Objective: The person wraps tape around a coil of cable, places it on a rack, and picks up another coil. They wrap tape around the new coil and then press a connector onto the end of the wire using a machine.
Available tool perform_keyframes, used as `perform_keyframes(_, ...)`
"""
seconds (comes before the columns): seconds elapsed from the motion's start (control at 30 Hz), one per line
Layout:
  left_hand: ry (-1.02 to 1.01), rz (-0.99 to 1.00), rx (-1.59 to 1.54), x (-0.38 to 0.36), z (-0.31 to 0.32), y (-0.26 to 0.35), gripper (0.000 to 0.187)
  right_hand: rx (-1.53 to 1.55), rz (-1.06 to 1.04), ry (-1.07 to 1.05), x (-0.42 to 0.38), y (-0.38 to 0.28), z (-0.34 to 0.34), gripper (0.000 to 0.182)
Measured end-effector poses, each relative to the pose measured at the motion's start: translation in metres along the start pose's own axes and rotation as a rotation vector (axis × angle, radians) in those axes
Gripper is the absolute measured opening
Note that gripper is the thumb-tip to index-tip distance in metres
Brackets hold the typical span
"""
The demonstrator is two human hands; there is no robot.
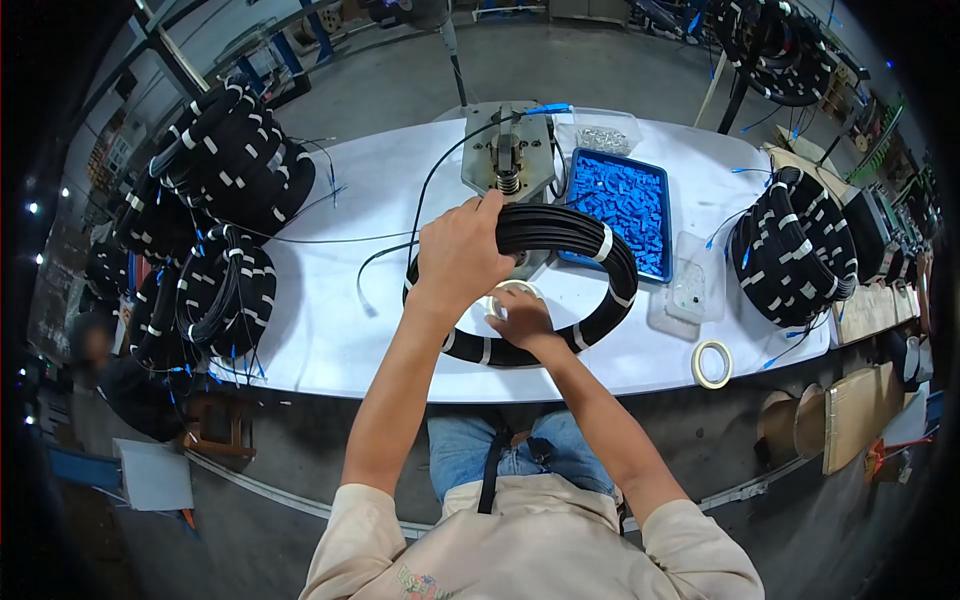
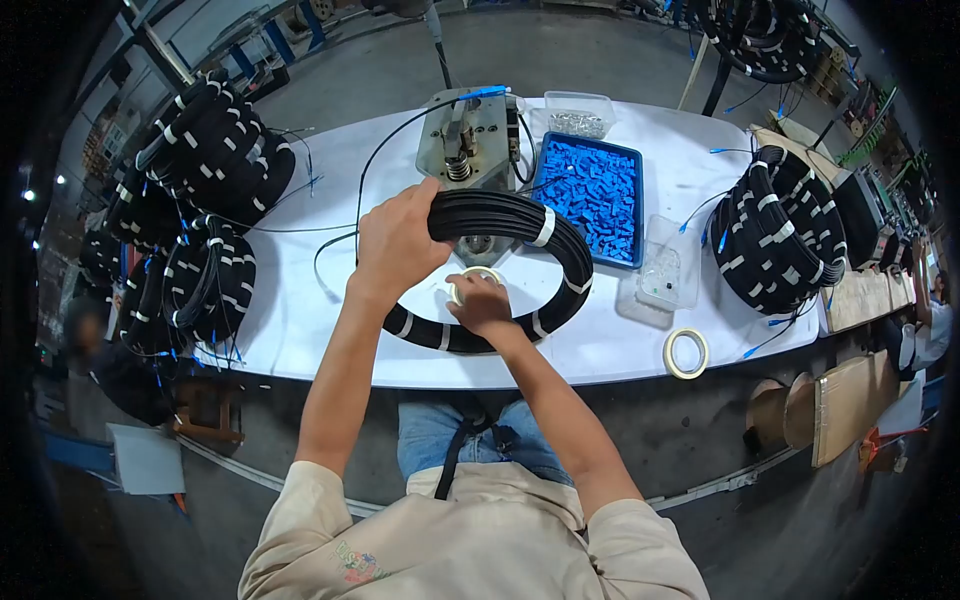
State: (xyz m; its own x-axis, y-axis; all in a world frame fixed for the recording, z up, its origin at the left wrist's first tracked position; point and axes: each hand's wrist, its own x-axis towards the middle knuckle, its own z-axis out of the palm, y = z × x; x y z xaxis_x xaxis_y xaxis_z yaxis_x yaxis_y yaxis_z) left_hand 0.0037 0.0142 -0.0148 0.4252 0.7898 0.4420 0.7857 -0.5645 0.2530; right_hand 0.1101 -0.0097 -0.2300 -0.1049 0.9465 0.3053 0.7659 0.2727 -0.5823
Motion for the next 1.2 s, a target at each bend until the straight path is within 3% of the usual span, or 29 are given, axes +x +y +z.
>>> perform_keyframes(0.13,0.046,0.004,-0.057,-0.001,-0.002,-0.001,0.036,-0.15,-0.076,0.017,0.002,0.004,0.02,0.024)
perform_keyframes(0.3,0.07,0.024,-0.087,-0.002,-0.002,-0.008,0.028,-0.078,-0.04,0.105,0.005,0.007,0.018,0.016)
perform_keyframes(0.37,0.033,-0.011,-0.081,-0.001,-0.001,-0.011,0.027,0.189,0.102,0.191,0.006,0.002,0.005,0.014)
perform_keyframes(0.43,0.019,-0.018,-0.082,0.0,-0.002,-0.01,0.027,0.491,0.342,0.141,0.007,-0.013,-0.029,0.019)
perform_keyframes(0.67,-0.045,0.084,-0.103,0.003,-0.007,-0.007,0.047,1.349,0.345,0.273,-0.01,-0.079,-0.13,0.015)
perform_keyframes(0.77,-0.146,0.123,-0.137,0.007,-0.019,-0.007,0.056,1.461,0.322,0.294,-0.012,-0.095,-0.145,0.017)
perform_keyframes(0.83,-0.289,0.072,-0.226,0.01,-0.026,-0.008,0.056,1.464,0.32,0.312,-0.005,-0.1,-0.146,0.016)
perform_keyframes(1.2,-0.16,0.119,-0.234,0.0,-0.014,-0.013,0.058,1.302,0.395,0.427,0.014,-0.117,-0.132,0.017)
